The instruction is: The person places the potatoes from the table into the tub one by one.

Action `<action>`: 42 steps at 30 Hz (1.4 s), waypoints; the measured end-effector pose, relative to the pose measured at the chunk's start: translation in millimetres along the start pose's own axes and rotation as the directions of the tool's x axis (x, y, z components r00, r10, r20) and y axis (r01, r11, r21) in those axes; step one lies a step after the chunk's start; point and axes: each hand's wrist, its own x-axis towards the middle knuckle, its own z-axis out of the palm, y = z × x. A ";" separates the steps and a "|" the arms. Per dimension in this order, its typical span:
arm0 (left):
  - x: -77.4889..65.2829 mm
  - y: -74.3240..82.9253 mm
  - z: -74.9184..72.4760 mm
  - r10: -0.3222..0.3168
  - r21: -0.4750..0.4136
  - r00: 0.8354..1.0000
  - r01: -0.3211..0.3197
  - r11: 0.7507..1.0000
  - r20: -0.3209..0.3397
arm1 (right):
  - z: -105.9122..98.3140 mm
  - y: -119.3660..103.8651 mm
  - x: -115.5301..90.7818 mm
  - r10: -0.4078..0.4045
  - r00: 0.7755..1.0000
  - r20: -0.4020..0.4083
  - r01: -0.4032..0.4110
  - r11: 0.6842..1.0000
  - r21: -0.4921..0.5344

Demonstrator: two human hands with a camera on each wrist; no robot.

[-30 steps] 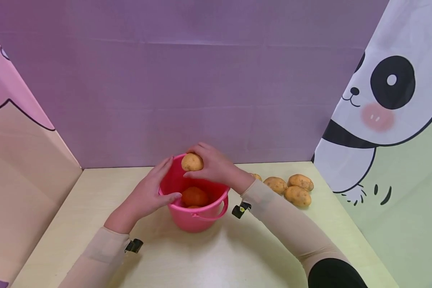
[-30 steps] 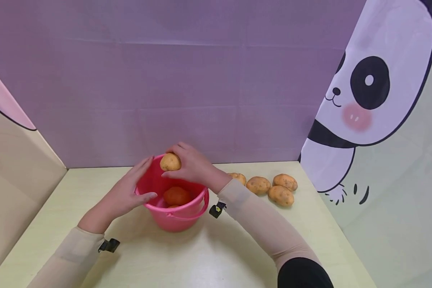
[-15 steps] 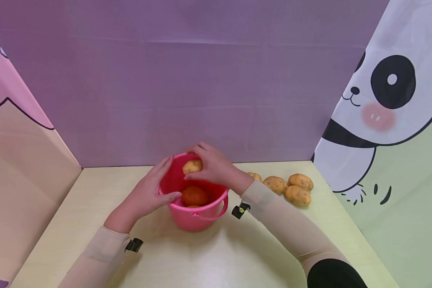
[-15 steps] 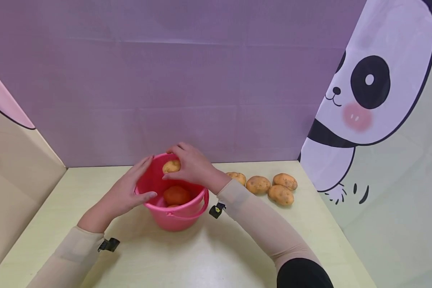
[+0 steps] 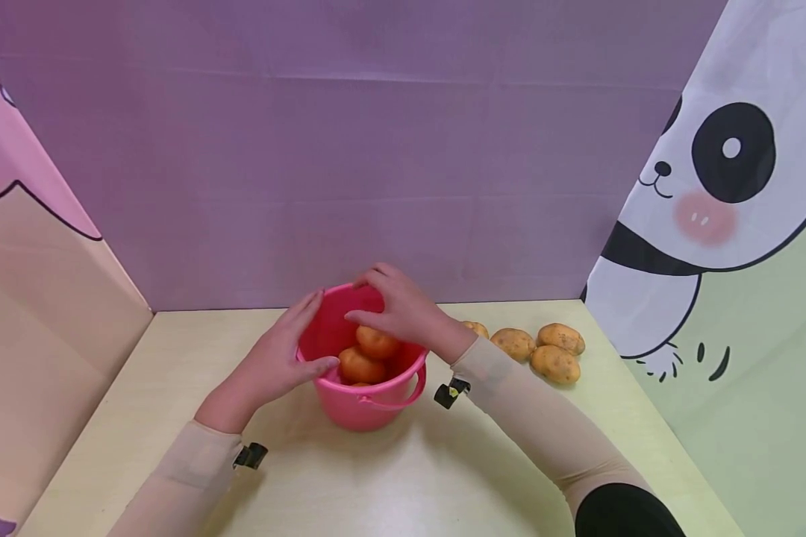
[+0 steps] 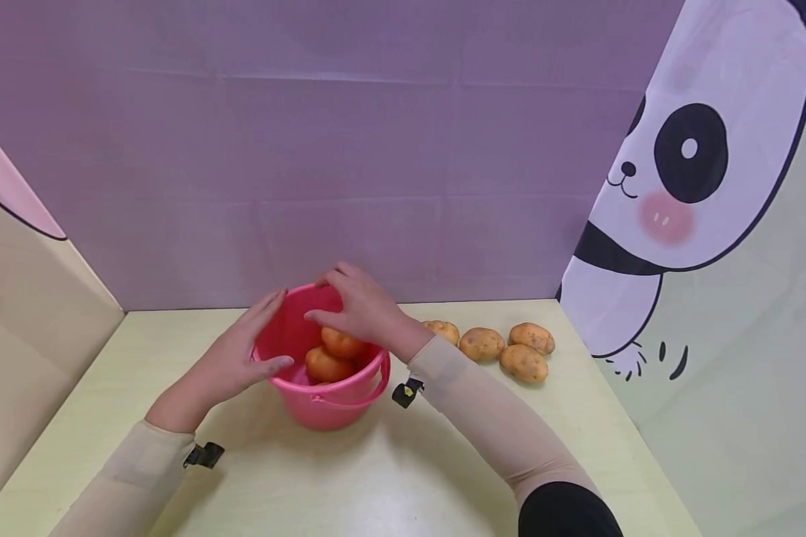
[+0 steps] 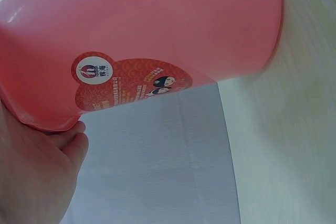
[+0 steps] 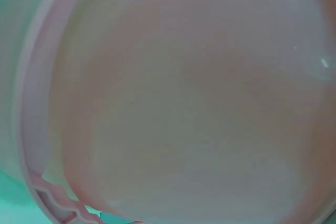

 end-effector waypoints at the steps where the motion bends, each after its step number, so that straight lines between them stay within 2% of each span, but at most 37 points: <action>1: 0.2 0.1 0.2 0.000 0.000 1.000 0.000 1.000 0.001 | -1.4 0.2 -1.2 0.003 1.000 -0.012 -0.003 1.000 0.015; 8: 0.3 1.3 1.3 -0.004 -0.003 1.000 0.004 1.000 0.006 | -19.3 5.3 -19.2 0.019 0.995 -0.097 -0.006 0.991 0.135; 13: 0.8 2.3 1.1 0.002 0.007 1.000 -0.002 1.000 0.003 | -38.4 15.1 -41.7 0.026 0.986 -0.165 -0.003 0.990 0.139; 17: 1.4 2.2 1.3 0.002 0.017 1.000 -0.002 1.000 0.005 | -51.1 29.2 -62.0 0.054 0.979 -0.195 -0.033 0.993 0.111; 22: 1.1 1.4 1.0 -0.012 0.011 1.000 0.012 1.000 0.010 | -61.2 50.6 -90.4 0.150 0.972 -0.182 -0.133 0.986 0.103; 25: 1.1 1.0 0.9 -0.011 0.012 1.000 0.011 1.000 0.007 | -65.7 64.4 -106.5 0.183 0.965 -0.188 -0.166 0.981 0.104; 29: 1.3 0.0 1.4 -0.009 0.008 1.000 0.009 1.000 0.005 | -69.1 83.5 -126.5 0.188 0.958 -0.215 -0.176 0.982 0.072; 42: 1.9 -2.5 2.5 -0.002 0.011 1.000 0.002 1.000 0.002 | -79.5 127.7 -181.4 0.205 0.951 -0.230 -0.222 0.974 -0.049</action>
